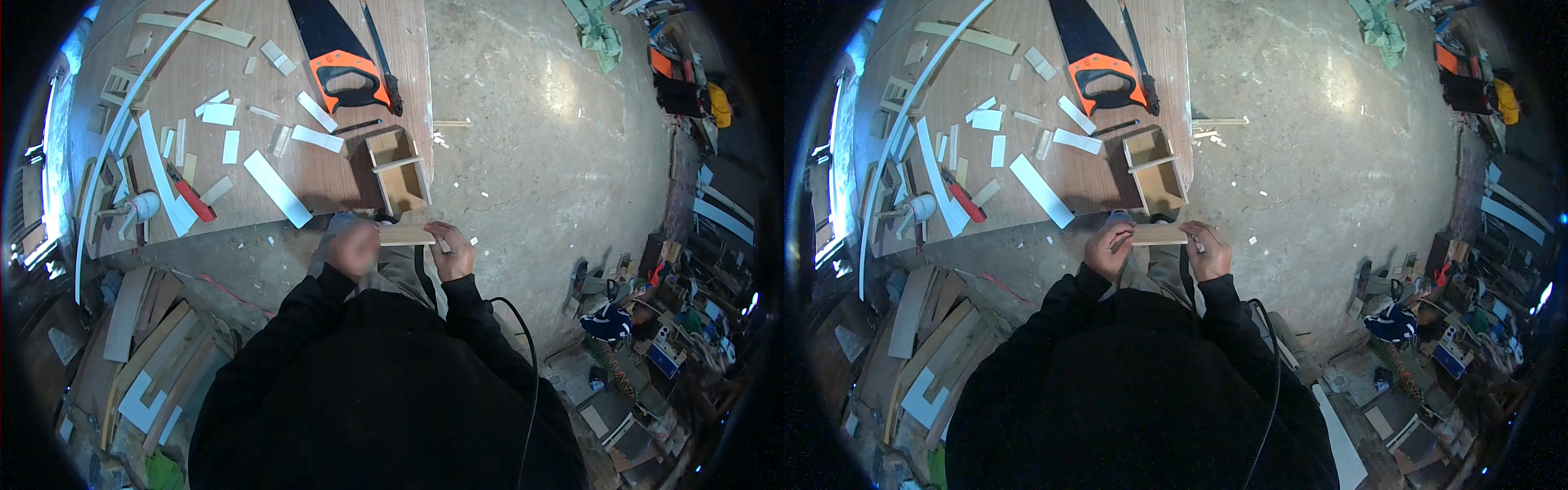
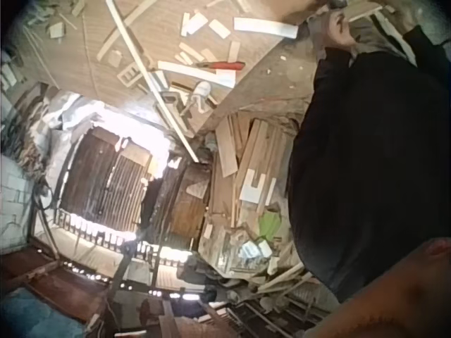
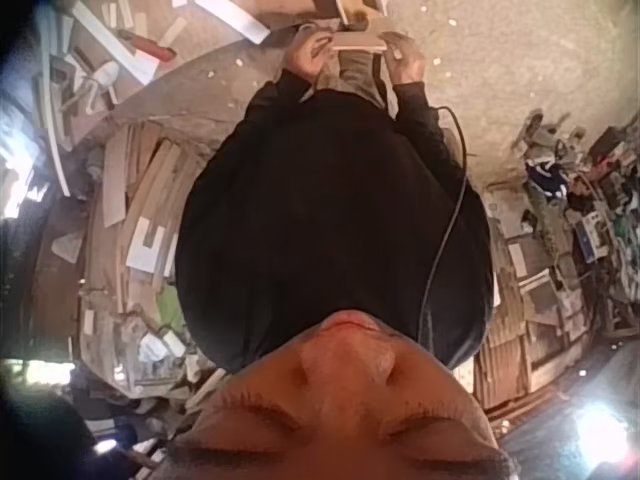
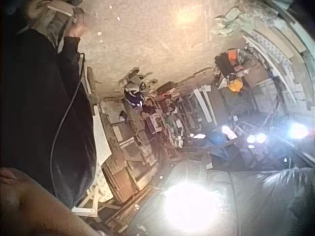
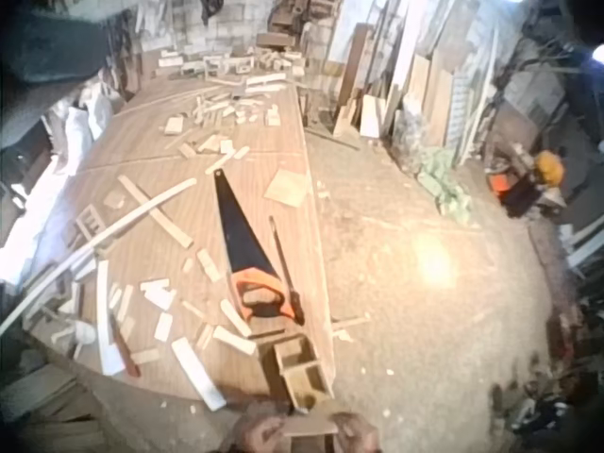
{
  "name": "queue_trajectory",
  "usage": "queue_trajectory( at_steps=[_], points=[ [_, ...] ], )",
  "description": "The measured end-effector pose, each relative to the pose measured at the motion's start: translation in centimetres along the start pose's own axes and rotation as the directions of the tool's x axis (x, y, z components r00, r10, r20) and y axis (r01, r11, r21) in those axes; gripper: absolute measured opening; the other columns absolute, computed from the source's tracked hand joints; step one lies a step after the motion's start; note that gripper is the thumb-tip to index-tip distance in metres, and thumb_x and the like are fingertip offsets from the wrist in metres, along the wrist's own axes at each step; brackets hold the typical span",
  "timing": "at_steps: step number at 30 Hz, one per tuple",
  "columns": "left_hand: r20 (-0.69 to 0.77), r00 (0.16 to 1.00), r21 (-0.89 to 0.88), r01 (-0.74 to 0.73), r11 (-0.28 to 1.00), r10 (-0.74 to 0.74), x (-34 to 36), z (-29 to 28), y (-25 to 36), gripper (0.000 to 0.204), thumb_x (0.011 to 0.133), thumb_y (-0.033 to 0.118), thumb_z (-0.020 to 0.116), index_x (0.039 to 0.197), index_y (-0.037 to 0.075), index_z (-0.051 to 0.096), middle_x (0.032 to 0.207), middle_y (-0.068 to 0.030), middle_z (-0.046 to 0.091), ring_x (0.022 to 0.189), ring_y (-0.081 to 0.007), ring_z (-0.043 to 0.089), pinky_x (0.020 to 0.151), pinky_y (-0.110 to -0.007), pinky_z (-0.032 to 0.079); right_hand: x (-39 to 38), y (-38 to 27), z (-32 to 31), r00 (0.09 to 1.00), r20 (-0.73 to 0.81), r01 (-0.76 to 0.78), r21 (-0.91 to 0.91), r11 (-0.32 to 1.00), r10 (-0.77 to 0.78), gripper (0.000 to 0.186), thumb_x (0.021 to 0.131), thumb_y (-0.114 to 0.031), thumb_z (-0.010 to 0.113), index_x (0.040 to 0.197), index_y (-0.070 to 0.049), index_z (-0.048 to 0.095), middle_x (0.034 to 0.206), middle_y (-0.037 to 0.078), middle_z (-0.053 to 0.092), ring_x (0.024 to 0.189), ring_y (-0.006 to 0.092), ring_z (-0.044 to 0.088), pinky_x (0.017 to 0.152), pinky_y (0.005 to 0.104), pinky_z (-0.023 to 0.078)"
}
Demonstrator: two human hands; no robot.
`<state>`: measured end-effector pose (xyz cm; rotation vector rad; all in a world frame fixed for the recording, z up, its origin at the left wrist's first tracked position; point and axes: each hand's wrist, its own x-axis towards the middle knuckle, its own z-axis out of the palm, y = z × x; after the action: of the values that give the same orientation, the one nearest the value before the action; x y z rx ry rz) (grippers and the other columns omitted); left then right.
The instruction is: The person applies adhesive to small pieces using a stick, attaches them to a wooden structure, sands pieces with a sanding block, and joins parts together by hand.
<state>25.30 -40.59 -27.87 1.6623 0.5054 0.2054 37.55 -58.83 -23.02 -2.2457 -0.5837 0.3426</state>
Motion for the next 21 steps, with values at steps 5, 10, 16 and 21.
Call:
queue_trajectory(
  at_steps=[5, 10, 16, 21],
  points=[
    [-0.143, 0.989, 0.13, -0.007, 0.992, 0.025, -1.0, 2.8, -0.1, 0.013, 0.082, 0.002, 0.068, 0.095, 0.002, 0.065, 0.103, -0.012, 0.067, 0.092, -0.0269, 0.066, 0.08, -0.033, 0.052, 0.5, 3.1, 1.1, 0.999, -0.006, -0.038, 0.075, 0.996, 0.038, 0.032, 0.075, 0.011, 0.064, 0.102, -0.006, 0.068, 0.105, 0.013, 0.07, 0.097, 0.0248, 0.068, 0.082, 0.0311, 0.054],
    [-0.235, 0.961, -0.021, 0.144, 0.989, -0.144, -2.2, 5.1, -0.7, 0.012, 0.085, -0.005, 0.063, 0.097, -0.002, 0.063, 0.107, -0.0134, 0.062, 0.098, -0.0201, 0.061, 0.086, -0.028, 0.048, 1.9, 4.1, 1.3, 0.999, -0.042, 0.032, 0.112, 0.993, -0.028, 0.031, 0.074, 0.014, 0.065, 0.097, -0.006, 0.068, 0.103, 0.012, 0.07, 0.093, 0.0254, 0.069, 0.079, 0.0302, 0.054],
    [-0.319, 0.928, -0.117, 0.162, 0.98, -0.192, -2.0, 6.6, -1.6, 0.015, 0.087, -0.008, 0.06, 0.101, -0.004, 0.061, 0.108, -0.0119, 0.061, 0.102, -0.0174, 0.059, 0.089, -0.026, 0.045, 1.6, 6.2, 2.2, 1.0, -0.026, 0.006, 0.194, 0.981, -0.001, 0.032, 0.074, 0.015, 0.064, 0.098, -0.006, 0.068, 0.103, 0.012, 0.07, 0.093, 0.0239, 0.069, 0.077, 0.0298, 0.054],
    [-0.333, 0.922, -0.135, 0.162, 0.977, -0.199, -1.2, 6.9, -1.7, 0.015, 0.089, -0.008, 0.057, 0.102, -0.004, 0.061, 0.108, -0.012, 0.061, 0.101, -0.018, 0.059, 0.09, -0.027, 0.045, 1.5, 7.4, 2.9, 0.999, -0.033, -0.01, 0.242, 0.97, 0.018, 0.027, 0.077, 0.012, 0.065, 0.097, -0.005, 0.068, 0.103, 0.012, 0.07, 0.091, 0.0231, 0.069, 0.074, 0.0288, 0.055]
  ],
)
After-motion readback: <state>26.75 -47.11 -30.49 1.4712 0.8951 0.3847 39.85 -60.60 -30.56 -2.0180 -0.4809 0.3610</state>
